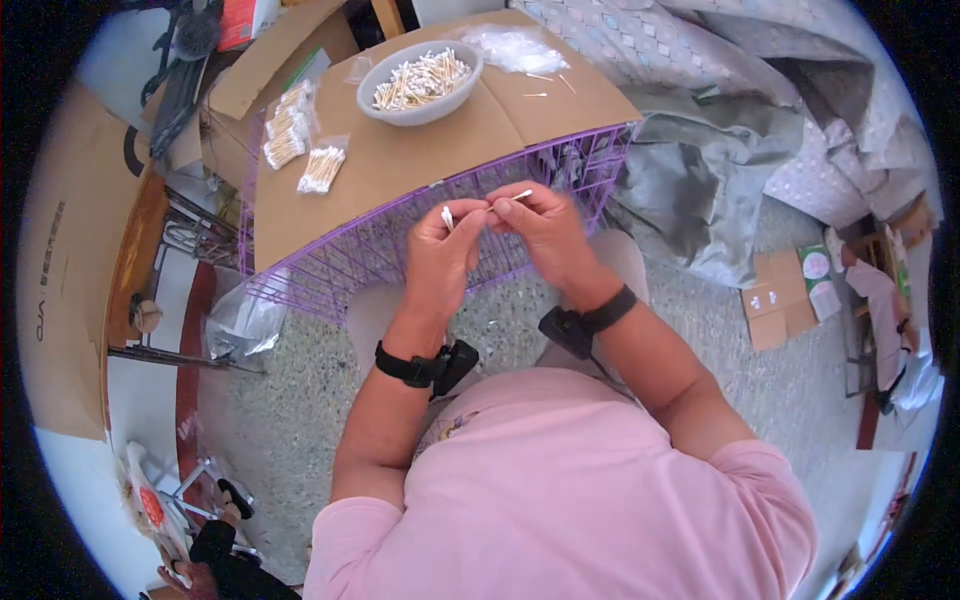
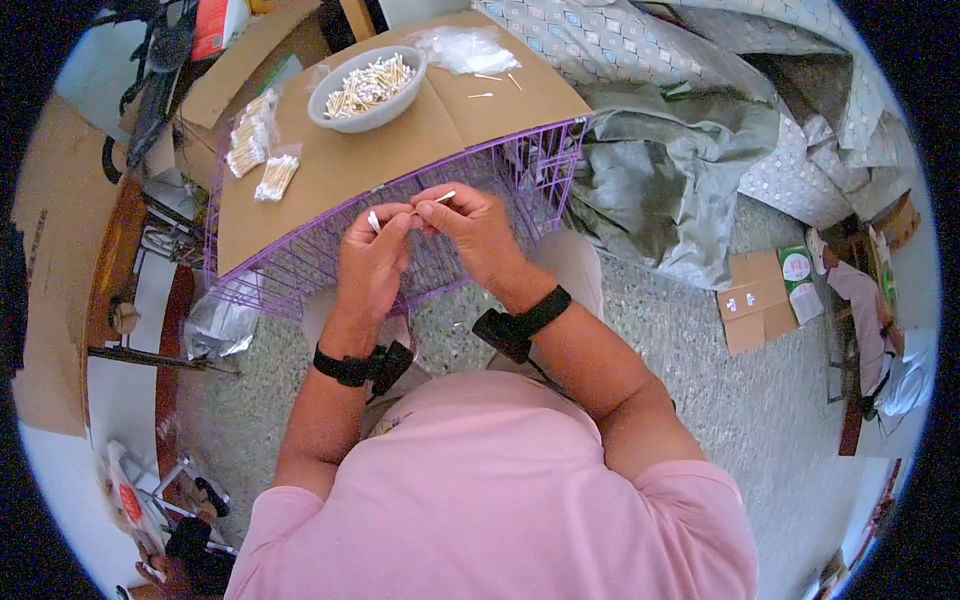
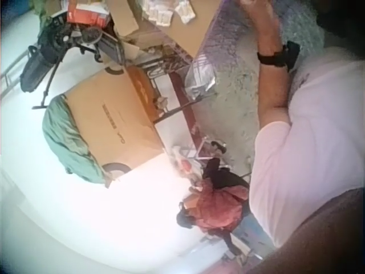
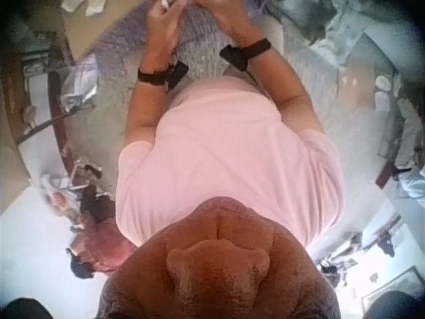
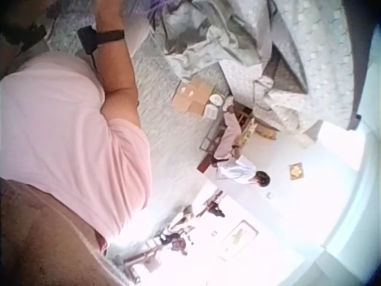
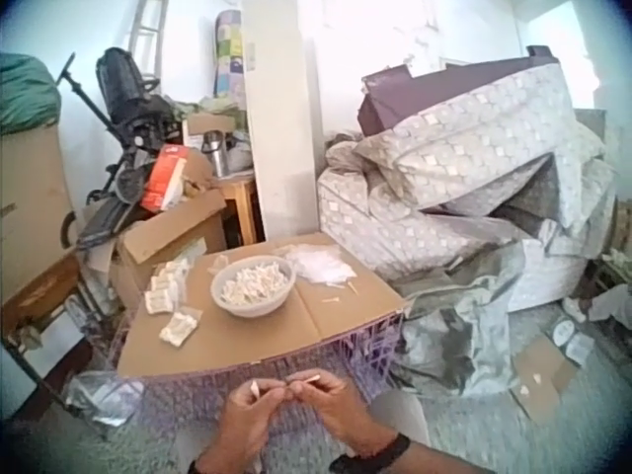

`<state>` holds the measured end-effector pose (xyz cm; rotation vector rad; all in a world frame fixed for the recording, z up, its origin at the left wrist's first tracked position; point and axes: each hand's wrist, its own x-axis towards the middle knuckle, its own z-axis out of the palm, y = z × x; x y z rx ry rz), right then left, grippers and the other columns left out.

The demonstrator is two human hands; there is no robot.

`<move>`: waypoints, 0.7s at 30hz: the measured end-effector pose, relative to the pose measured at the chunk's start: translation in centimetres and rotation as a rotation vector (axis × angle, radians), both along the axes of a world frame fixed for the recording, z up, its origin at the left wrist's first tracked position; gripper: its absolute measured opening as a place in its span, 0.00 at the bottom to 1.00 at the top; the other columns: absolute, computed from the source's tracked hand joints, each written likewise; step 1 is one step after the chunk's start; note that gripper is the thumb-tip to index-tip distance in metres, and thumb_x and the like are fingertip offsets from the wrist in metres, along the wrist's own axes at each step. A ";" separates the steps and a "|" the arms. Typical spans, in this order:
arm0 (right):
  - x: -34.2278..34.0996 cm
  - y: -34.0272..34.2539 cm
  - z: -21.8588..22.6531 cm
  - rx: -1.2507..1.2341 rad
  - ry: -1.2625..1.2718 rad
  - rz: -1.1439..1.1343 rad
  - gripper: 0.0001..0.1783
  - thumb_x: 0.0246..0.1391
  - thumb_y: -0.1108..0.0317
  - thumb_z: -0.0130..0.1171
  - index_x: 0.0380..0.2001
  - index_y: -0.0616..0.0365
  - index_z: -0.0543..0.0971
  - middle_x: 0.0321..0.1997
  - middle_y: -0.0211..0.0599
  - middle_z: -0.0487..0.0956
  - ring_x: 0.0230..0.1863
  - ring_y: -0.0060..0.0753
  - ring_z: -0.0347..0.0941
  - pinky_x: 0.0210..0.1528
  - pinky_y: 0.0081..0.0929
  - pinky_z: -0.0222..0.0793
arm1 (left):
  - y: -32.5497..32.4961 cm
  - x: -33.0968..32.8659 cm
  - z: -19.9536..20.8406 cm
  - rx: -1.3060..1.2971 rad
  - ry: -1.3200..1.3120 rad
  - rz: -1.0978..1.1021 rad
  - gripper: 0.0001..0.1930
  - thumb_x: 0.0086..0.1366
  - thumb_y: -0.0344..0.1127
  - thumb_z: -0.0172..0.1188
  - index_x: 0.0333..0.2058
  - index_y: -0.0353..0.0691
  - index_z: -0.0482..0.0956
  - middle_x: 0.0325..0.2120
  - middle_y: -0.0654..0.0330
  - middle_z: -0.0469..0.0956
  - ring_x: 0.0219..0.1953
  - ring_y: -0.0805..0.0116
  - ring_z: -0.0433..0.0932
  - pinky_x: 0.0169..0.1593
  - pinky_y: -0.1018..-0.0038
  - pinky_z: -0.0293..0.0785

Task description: The recorder is counting cotton swabs and placing them into small plastic bags.

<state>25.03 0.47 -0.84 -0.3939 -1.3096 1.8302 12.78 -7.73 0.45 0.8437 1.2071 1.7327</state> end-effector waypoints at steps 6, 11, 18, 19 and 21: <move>1.8 -1.7 0.9 0.005 -0.035 0.021 0.12 0.62 0.63 0.49 0.33 0.61 0.74 0.34 0.35 0.79 0.33 0.23 0.76 0.35 0.20 0.73 | -2.2 -0.6 0.1 -0.005 -0.178 -0.107 0.10 0.66 0.39 0.54 0.37 0.37 0.77 0.23 0.69 0.72 0.16 0.87 0.59 0.18 0.86 0.54; 3.6 -3.0 1.2 0.046 -0.144 0.223 0.14 0.64 0.61 0.45 0.30 0.59 0.73 0.30 0.34 0.79 0.27 0.22 0.76 0.27 0.19 0.73 | -3.2 -0.7 0.6 -0.072 -0.144 -0.152 0.12 0.67 0.40 0.53 0.39 0.37 0.77 0.23 0.70 0.71 0.17 0.86 0.59 0.19 0.87 0.54; 4.2 -3.9 0.0 0.123 -0.315 0.360 0.12 0.62 0.61 0.50 0.31 0.57 0.76 0.24 0.28 0.77 0.22 0.16 0.73 0.22 0.16 0.70 | -3.8 0.1 0.1 -0.154 -0.147 -0.349 0.12 0.66 0.38 0.54 0.40 0.35 0.78 0.24 0.67 0.74 0.17 0.86 0.62 0.19 0.86 0.55; 4.2 -4.0 0.0 0.110 -0.338 0.367 0.11 0.61 0.62 0.51 0.31 0.57 0.77 0.24 0.28 0.77 0.22 0.16 0.72 0.22 0.15 0.70 | -3.9 0.1 -0.1 -0.155 -0.148 -0.347 0.12 0.66 0.38 0.54 0.40 0.35 0.78 0.24 0.67 0.74 0.17 0.86 0.62 0.19 0.86 0.55; 4.2 -4.1 -0.2 0.104 -0.356 0.366 0.11 0.60 0.62 0.52 0.31 0.57 0.77 0.24 0.27 0.77 0.22 0.16 0.72 0.22 0.15 0.69 | -4.0 0.2 -0.5 -0.175 -0.058 -0.335 0.11 0.65 0.37 0.56 0.39 0.35 0.78 0.25 0.65 0.77 0.19 0.84 0.65 0.20 0.87 0.57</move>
